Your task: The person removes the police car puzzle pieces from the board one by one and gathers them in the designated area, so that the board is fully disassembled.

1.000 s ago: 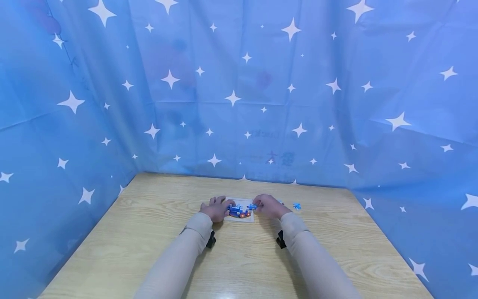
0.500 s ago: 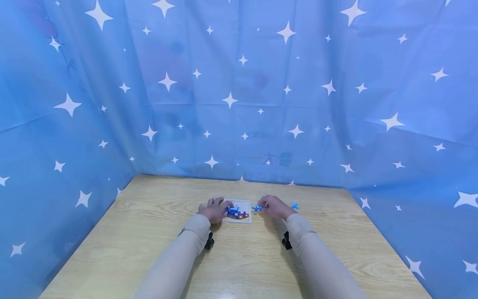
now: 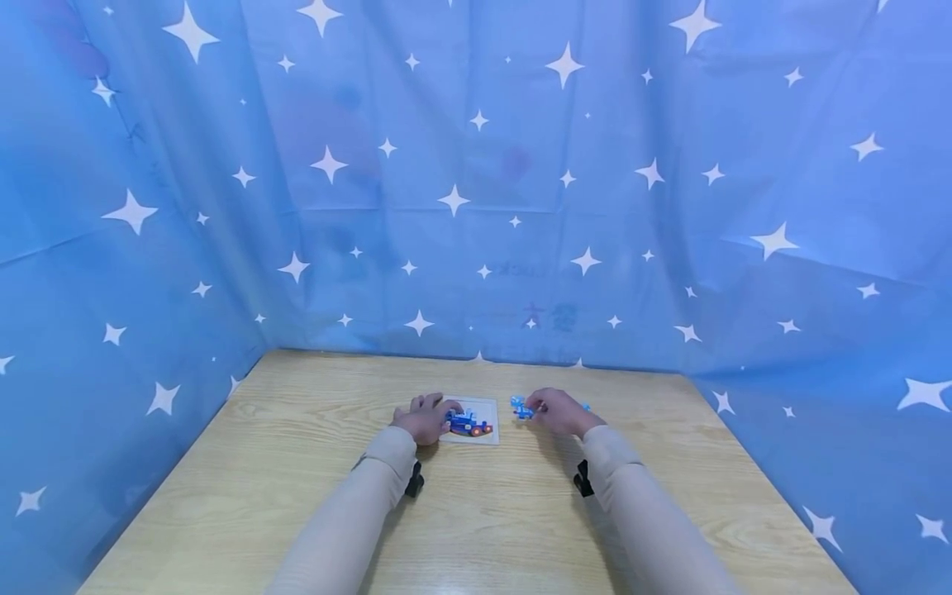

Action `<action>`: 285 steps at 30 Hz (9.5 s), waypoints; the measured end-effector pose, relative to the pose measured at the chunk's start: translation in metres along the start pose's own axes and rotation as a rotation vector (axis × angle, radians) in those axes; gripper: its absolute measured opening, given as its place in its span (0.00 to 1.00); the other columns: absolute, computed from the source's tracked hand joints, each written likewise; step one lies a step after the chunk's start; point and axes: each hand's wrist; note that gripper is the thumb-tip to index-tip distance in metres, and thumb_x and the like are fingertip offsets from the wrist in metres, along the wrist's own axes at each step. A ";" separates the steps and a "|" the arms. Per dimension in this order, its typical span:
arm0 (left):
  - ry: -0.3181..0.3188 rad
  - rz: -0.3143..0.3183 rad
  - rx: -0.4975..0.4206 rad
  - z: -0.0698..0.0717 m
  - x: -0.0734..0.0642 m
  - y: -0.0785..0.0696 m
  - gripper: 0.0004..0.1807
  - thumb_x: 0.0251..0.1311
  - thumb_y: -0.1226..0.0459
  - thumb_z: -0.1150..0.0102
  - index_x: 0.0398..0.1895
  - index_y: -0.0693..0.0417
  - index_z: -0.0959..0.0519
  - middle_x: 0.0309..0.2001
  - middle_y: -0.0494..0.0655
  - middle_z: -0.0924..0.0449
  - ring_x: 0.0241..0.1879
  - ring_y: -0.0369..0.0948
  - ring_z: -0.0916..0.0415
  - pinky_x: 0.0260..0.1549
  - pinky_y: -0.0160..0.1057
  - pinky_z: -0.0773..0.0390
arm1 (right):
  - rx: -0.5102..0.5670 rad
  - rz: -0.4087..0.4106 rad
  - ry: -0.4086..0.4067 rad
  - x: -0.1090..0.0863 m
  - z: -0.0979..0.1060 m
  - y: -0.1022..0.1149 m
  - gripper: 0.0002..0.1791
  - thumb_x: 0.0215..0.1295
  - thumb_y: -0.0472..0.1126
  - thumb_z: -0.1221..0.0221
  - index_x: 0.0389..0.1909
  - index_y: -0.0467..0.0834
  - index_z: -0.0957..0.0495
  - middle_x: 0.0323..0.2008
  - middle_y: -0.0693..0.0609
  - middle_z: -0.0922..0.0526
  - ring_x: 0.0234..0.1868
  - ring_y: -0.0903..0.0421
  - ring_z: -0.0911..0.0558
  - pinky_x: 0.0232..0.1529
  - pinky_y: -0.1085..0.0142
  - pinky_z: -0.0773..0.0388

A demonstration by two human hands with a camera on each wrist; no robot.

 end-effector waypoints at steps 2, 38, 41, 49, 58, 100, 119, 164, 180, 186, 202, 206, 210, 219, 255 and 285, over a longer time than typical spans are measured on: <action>-0.001 -0.003 0.005 0.002 -0.002 -0.001 0.21 0.78 0.57 0.51 0.68 0.23 0.32 0.80 0.47 0.51 0.77 0.57 0.53 0.63 0.71 0.45 | -0.010 0.016 -0.004 -0.001 0.003 -0.003 0.13 0.70 0.27 0.41 0.53 0.35 0.19 0.51 0.44 0.18 0.54 0.45 0.20 0.56 0.50 0.23; -0.010 -0.010 -0.031 0.000 -0.002 0.002 0.20 0.79 0.57 0.53 0.68 0.24 0.31 0.80 0.49 0.52 0.77 0.58 0.55 0.64 0.74 0.52 | -0.010 0.025 -0.031 -0.032 0.033 -0.059 0.11 0.68 0.25 0.42 0.50 0.31 0.20 0.46 0.41 0.18 0.49 0.43 0.19 0.51 0.49 0.21; -0.005 -0.015 -0.036 0.003 -0.005 -0.001 0.20 0.79 0.57 0.53 0.68 0.25 0.31 0.80 0.50 0.52 0.77 0.59 0.55 0.64 0.75 0.52 | -0.014 0.022 -0.029 -0.034 0.034 -0.065 0.11 0.68 0.25 0.41 0.50 0.32 0.20 0.46 0.42 0.18 0.49 0.43 0.19 0.51 0.49 0.21; 0.001 -0.018 -0.021 0.009 -0.007 -0.005 0.21 0.79 0.57 0.53 0.69 0.25 0.32 0.80 0.49 0.53 0.77 0.59 0.56 0.66 0.74 0.53 | -0.002 0.009 -0.033 -0.039 0.041 -0.075 0.13 0.66 0.24 0.40 0.52 0.30 0.20 0.48 0.40 0.19 0.50 0.41 0.20 0.52 0.48 0.21; 0.008 -0.005 -0.029 0.000 0.001 0.003 0.20 0.79 0.56 0.54 0.69 0.22 0.32 0.81 0.47 0.54 0.78 0.57 0.57 0.66 0.73 0.54 | -0.021 -0.034 -0.008 -0.046 0.039 -0.087 0.11 0.67 0.24 0.40 0.49 0.31 0.20 0.45 0.42 0.19 0.49 0.44 0.20 0.51 0.49 0.22; 0.000 -0.033 -0.052 0.009 -0.014 -0.002 0.20 0.79 0.58 0.53 0.68 0.27 0.31 0.79 0.50 0.50 0.77 0.59 0.54 0.64 0.74 0.51 | -0.027 -0.063 -0.040 -0.054 0.034 -0.098 0.11 0.67 0.26 0.40 0.49 0.32 0.21 0.45 0.42 0.20 0.47 0.44 0.21 0.50 0.48 0.22; -0.006 -0.016 -0.047 -0.003 0.007 0.008 0.21 0.78 0.55 0.51 0.68 0.22 0.33 0.81 0.47 0.53 0.77 0.58 0.56 0.64 0.71 0.49 | 0.004 -0.068 -0.084 -0.048 0.043 -0.093 0.16 0.71 0.29 0.42 0.57 0.30 0.24 0.53 0.35 0.23 0.51 0.39 0.21 0.49 0.48 0.21; -0.035 0.050 -0.038 -0.006 0.012 0.005 0.17 0.74 0.52 0.44 0.61 0.42 0.32 0.74 0.51 0.40 0.74 0.56 0.47 0.65 0.71 0.48 | -0.087 0.085 0.080 0.048 -0.050 0.063 0.19 0.73 0.36 0.40 0.62 0.37 0.22 0.54 0.44 0.23 0.58 0.46 0.24 0.62 0.51 0.27; -0.041 0.049 -0.066 -0.004 0.007 0.001 0.15 0.74 0.54 0.44 0.57 0.41 0.33 0.71 0.49 0.38 0.73 0.55 0.47 0.66 0.71 0.51 | -0.061 0.062 0.114 0.053 -0.056 0.072 0.20 0.75 0.31 0.45 0.65 0.33 0.26 0.55 0.40 0.22 0.59 0.45 0.22 0.62 0.51 0.26; -0.036 0.046 -0.056 -0.002 0.004 0.000 0.15 0.75 0.53 0.47 0.59 0.42 0.33 0.72 0.50 0.39 0.73 0.55 0.47 0.67 0.72 0.53 | -0.069 0.061 0.102 0.054 -0.058 0.073 0.19 0.74 0.30 0.44 0.63 0.34 0.23 0.53 0.42 0.22 0.57 0.46 0.22 0.61 0.52 0.25; -0.023 0.037 -0.065 0.004 -0.005 -0.004 0.15 0.74 0.55 0.45 0.58 0.45 0.32 0.70 0.51 0.37 0.71 0.56 0.44 0.64 0.72 0.49 | -0.058 0.068 0.074 0.050 -0.058 0.079 0.18 0.70 0.27 0.41 0.59 0.33 0.21 0.53 0.41 0.22 0.58 0.44 0.22 0.60 0.51 0.24; -0.024 0.053 -0.058 -0.001 0.003 -0.001 0.15 0.75 0.53 0.46 0.59 0.43 0.33 0.72 0.50 0.38 0.74 0.55 0.48 0.66 0.71 0.52 | -0.052 0.033 0.069 0.051 -0.058 0.080 0.18 0.71 0.28 0.41 0.60 0.35 0.22 0.52 0.42 0.23 0.57 0.46 0.22 0.60 0.52 0.25; -0.033 0.063 -0.059 -0.004 0.010 0.002 0.15 0.75 0.53 0.46 0.59 0.41 0.32 0.73 0.49 0.39 0.76 0.55 0.51 0.67 0.71 0.54 | -0.036 0.009 0.064 0.051 -0.059 0.080 0.17 0.71 0.28 0.42 0.59 0.36 0.24 0.51 0.43 0.23 0.55 0.47 0.22 0.60 0.53 0.25; -0.037 0.057 -0.070 -0.003 0.008 0.003 0.15 0.74 0.52 0.45 0.59 0.41 0.32 0.71 0.49 0.38 0.74 0.55 0.47 0.66 0.71 0.51 | 0.011 -0.003 0.054 0.050 -0.059 0.081 0.17 0.70 0.28 0.40 0.58 0.37 0.24 0.50 0.44 0.22 0.54 0.47 0.21 0.58 0.51 0.24; -0.051 0.054 -0.051 -0.010 0.013 0.006 0.17 0.75 0.52 0.47 0.61 0.42 0.32 0.75 0.51 0.40 0.76 0.55 0.51 0.67 0.70 0.51 | 0.027 -0.020 0.042 0.035 -0.043 0.060 0.18 0.72 0.30 0.41 0.61 0.38 0.25 0.53 0.45 0.23 0.57 0.46 0.22 0.60 0.52 0.25; -0.047 0.018 -0.096 -0.009 0.011 0.008 0.16 0.75 0.53 0.46 0.60 0.41 0.32 0.75 0.52 0.42 0.77 0.57 0.53 0.67 0.73 0.55 | 0.050 -0.023 0.050 0.016 -0.020 0.029 0.19 0.69 0.25 0.41 0.60 0.35 0.25 0.55 0.41 0.22 0.60 0.42 0.24 0.62 0.48 0.27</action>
Point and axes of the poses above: each hand's wrist, its own x-axis towards the middle knuckle, its own z-axis out of the back of the hand, y = z × x
